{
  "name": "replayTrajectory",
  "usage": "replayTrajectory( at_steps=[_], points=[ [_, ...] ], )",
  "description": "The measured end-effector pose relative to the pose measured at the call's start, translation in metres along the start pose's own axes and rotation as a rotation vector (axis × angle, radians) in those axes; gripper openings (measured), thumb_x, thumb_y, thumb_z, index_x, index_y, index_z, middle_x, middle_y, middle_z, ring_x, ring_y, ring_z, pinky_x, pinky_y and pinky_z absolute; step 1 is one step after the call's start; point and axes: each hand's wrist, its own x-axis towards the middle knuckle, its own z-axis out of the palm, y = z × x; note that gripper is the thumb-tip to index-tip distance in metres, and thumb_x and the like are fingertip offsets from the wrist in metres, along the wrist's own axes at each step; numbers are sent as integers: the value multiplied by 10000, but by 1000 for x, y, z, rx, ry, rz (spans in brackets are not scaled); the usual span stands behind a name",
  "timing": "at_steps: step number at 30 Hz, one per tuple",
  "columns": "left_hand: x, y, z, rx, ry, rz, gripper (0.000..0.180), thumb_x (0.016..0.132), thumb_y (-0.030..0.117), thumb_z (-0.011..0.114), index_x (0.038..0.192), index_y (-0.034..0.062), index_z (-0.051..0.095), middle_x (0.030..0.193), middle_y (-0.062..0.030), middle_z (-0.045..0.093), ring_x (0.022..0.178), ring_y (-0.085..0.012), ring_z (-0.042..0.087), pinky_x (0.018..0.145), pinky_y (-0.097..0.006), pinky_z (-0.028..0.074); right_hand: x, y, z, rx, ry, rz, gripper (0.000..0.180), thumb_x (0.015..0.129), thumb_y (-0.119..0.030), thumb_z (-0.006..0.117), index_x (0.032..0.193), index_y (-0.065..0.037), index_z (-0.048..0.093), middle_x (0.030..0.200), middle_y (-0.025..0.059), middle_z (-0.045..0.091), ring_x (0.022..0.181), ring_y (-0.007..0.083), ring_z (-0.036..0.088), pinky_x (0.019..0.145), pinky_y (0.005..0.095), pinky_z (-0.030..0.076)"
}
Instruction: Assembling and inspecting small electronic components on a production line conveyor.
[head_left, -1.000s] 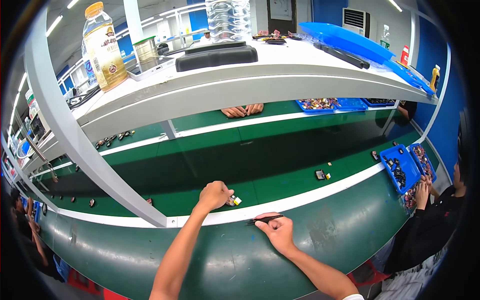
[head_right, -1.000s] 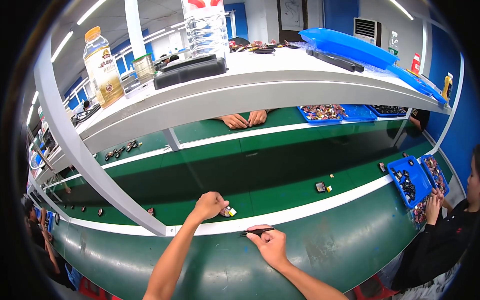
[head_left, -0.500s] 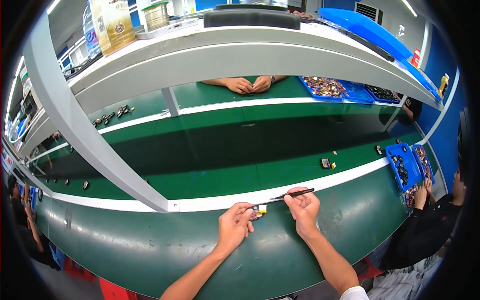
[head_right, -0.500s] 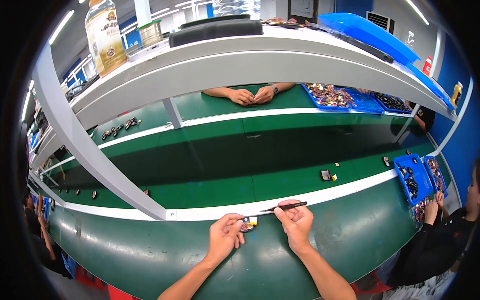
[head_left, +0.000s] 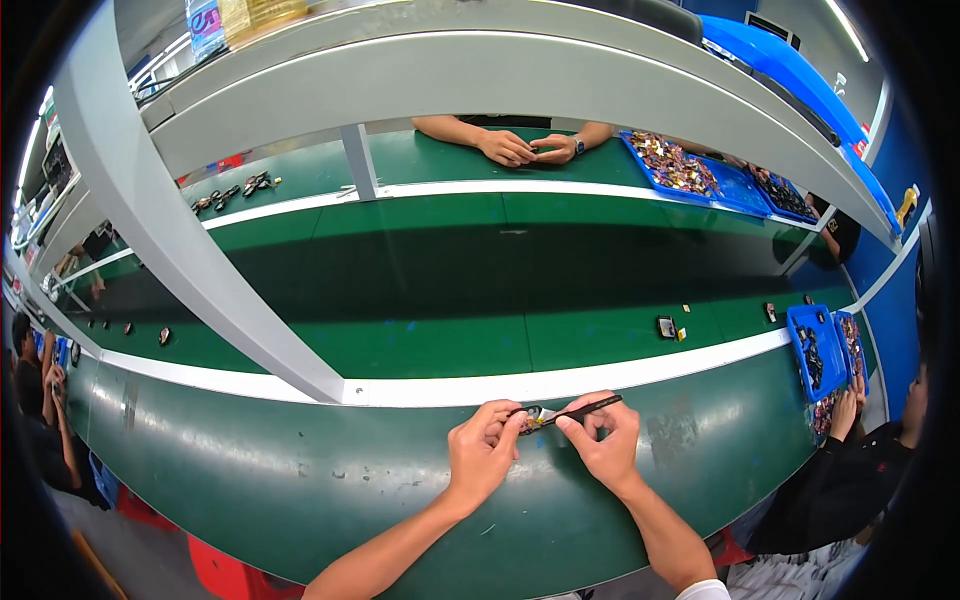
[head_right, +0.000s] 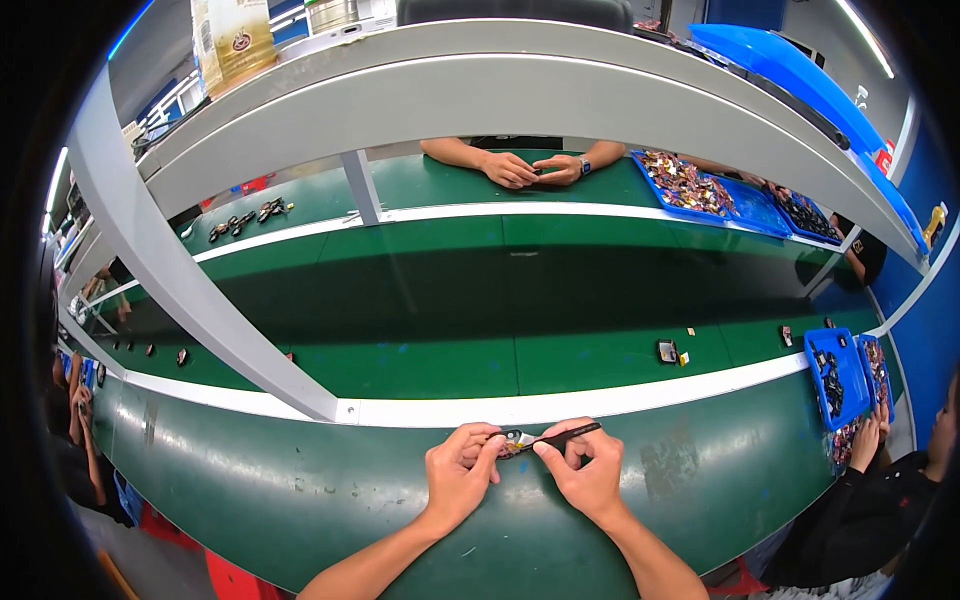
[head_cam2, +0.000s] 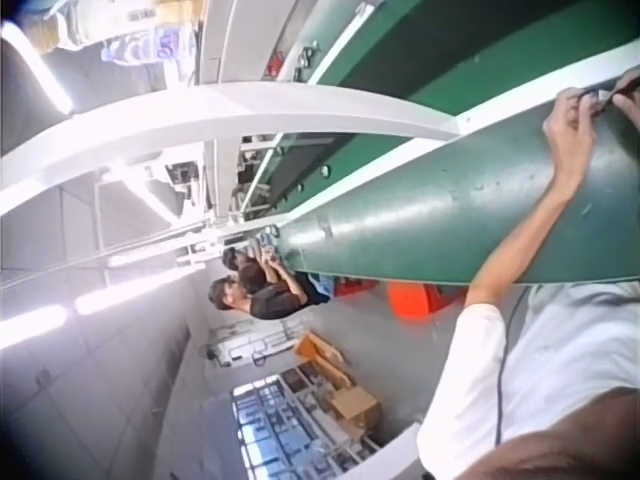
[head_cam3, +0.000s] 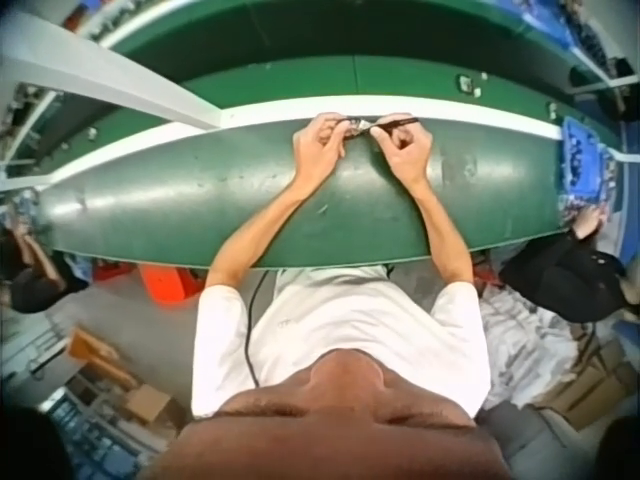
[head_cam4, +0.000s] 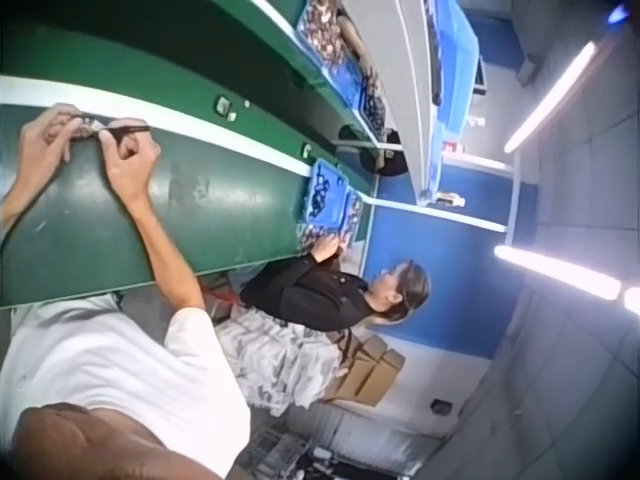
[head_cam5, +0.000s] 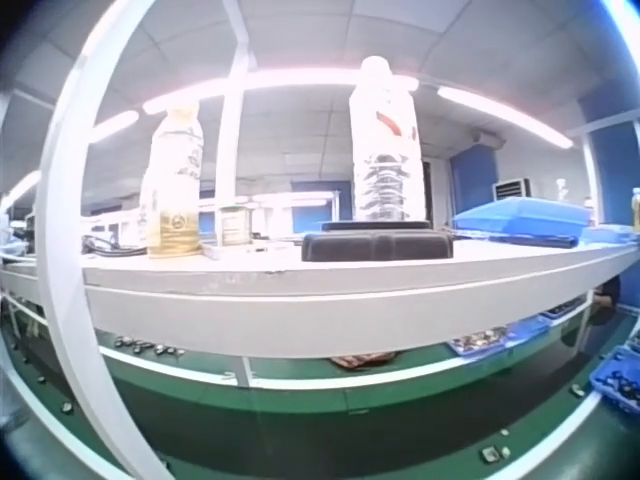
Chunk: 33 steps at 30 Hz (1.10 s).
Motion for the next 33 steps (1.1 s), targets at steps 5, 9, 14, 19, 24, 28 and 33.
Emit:
replayTrajectory(
  at_steps=[5,9,14,19,24,28,33],
  points=[
    [0,1,-1,18,0,21,144,951,25,681,1064,-60,651,841,-102,735,553,-75,613,466,-228,463,0,0,2,-12,-16,27,165,806,23,799,920,10,680,558,-54,520,464,-7,396,453,193,266],
    [-1,2,1,58,2,40,142,954,11,673,1073,-64,651,822,-102,732,559,-91,627,476,-233,474,-1,1,1,4,-32,58,159,816,27,795,927,16,681,581,-61,529,483,-16,389,454,191,259],
    [-2,-2,0,108,7,104,140,938,44,695,1052,-33,669,821,-98,722,549,-102,634,469,-239,480,-1,-1,-2,150,-82,189,152,850,54,757,951,22,646,772,0,671,561,-17,458,494,174,337],
    [-2,-2,3,177,-3,211,123,936,39,691,1043,-19,673,791,-95,706,550,-121,651,465,-253,489,0,5,-3,356,-85,318,147,870,92,732,982,33,657,783,-9,660,631,-16,511,518,158,363],
    [-3,-2,2,227,3,303,156,917,-24,691,1070,-40,667,816,-106,730,573,-135,681,474,-245,511,3,-9,-5,443,-101,451,157,864,101,725,992,56,646,874,92,715,793,103,681,683,201,529],
    [-5,-2,2,250,14,330,161,914,-24,700,1071,-38,669,826,-105,729,588,-135,693,466,-243,517,4,-13,-5,438,-97,523,160,867,98,714,1005,61,641,915,141,734,859,163,725,759,238,571],
    [-6,-2,4,247,15,310,159,931,-2,697,1083,-38,667,824,-114,727,607,-134,703,461,-246,532,4,-11,-4,437,-84,488,145,869,54,723,992,29,650,879,123,745,714,86,629,607,204,422]
  ],
)
